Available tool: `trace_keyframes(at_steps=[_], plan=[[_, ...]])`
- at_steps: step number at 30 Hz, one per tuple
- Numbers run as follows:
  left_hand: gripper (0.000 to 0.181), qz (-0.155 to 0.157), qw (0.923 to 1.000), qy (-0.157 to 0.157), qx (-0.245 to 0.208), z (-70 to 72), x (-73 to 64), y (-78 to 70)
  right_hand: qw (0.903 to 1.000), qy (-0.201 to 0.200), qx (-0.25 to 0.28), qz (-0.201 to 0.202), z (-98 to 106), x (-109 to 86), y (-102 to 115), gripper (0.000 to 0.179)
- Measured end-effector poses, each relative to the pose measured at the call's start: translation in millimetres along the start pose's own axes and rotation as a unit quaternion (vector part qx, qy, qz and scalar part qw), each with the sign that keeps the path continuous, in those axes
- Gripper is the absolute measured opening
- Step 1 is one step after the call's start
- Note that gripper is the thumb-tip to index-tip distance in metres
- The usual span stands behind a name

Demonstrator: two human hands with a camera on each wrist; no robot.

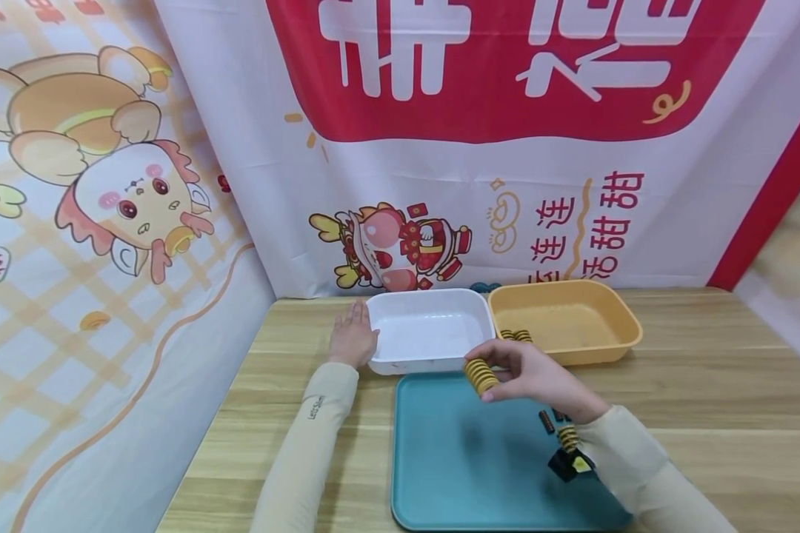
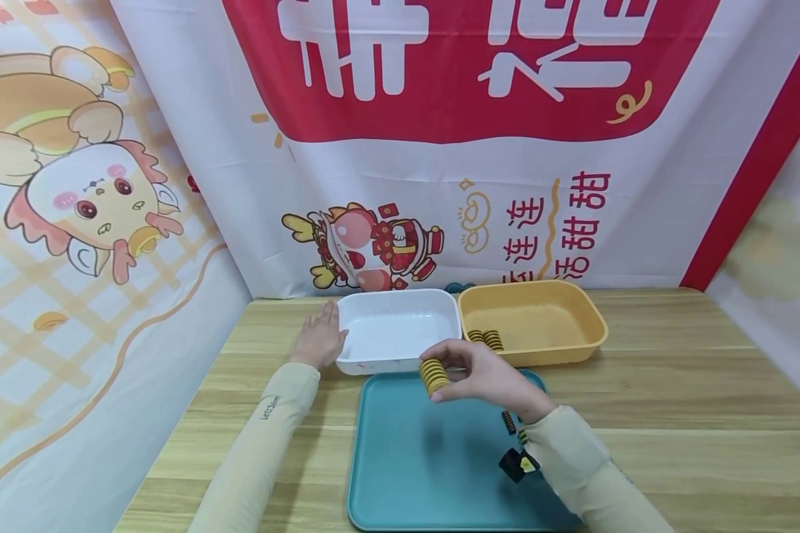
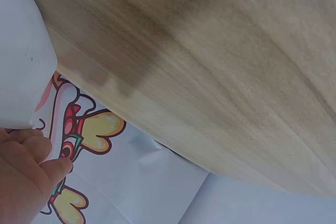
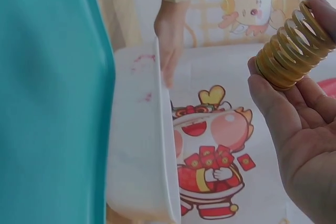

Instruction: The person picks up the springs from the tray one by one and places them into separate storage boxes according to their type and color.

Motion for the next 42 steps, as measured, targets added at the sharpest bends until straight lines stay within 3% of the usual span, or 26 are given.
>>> trace_keyframes(at_steps=[12, 20, 26, 31, 34, 37, 42], plan=[[0.064, 0.002, 1.0000, 0.000, 0.000, 1.3, -1.7, -0.9, 0.9983, -0.058, -0.005, 0.000, 26.0, -11.4, -3.9, 0.053], [0.065, 0.000, 0.9999, -0.006, -0.013, 0.8, -0.3, -0.4, 0.9930, -0.109, -0.029, 0.035, 46.4, -20.9, -8.0, 0.051], [0.065, -0.003, 0.9999, -0.008, -0.008, 0.1, -0.4, 0.3, 0.9905, -0.120, -0.016, 0.066, 57.1, -23.0, -11.4, 0.051], [0.065, 0.001, 0.9999, -0.007, -0.009, 0.3, -0.6, 0.4, 0.9884, -0.137, -0.033, 0.056, 72.0, -19.5, -19.3, 0.052], [0.065, 0.005, 0.9999, -0.002, -0.011, 0.4, -0.5, 0.4, 0.9861, -0.150, -0.068, 0.024, 85.4, -13.1, -28.8, 0.054], [0.065, 0.008, 0.9999, 0.003, -0.010, 0.9, -0.5, 0.9, 0.9781, -0.150, -0.144, -0.011, 97.7, -2.3, -38.4, 0.056], [0.065, 0.011, 0.9998, 0.009, -0.013, 1.9, -1.8, 0.3, 0.9439, -0.135, -0.301, -0.019, 109.1, 13.9, -49.3, 0.050]])
Point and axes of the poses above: each hand's wrist, its own x-axis towards the middle knuckle, its own z-axis out of the back of the hand, y = z × x, the point moved 3 cm from there along x, towards the middle knuckle, and after that the axes turned 10 degrees about -x, right-handed, at the moved point
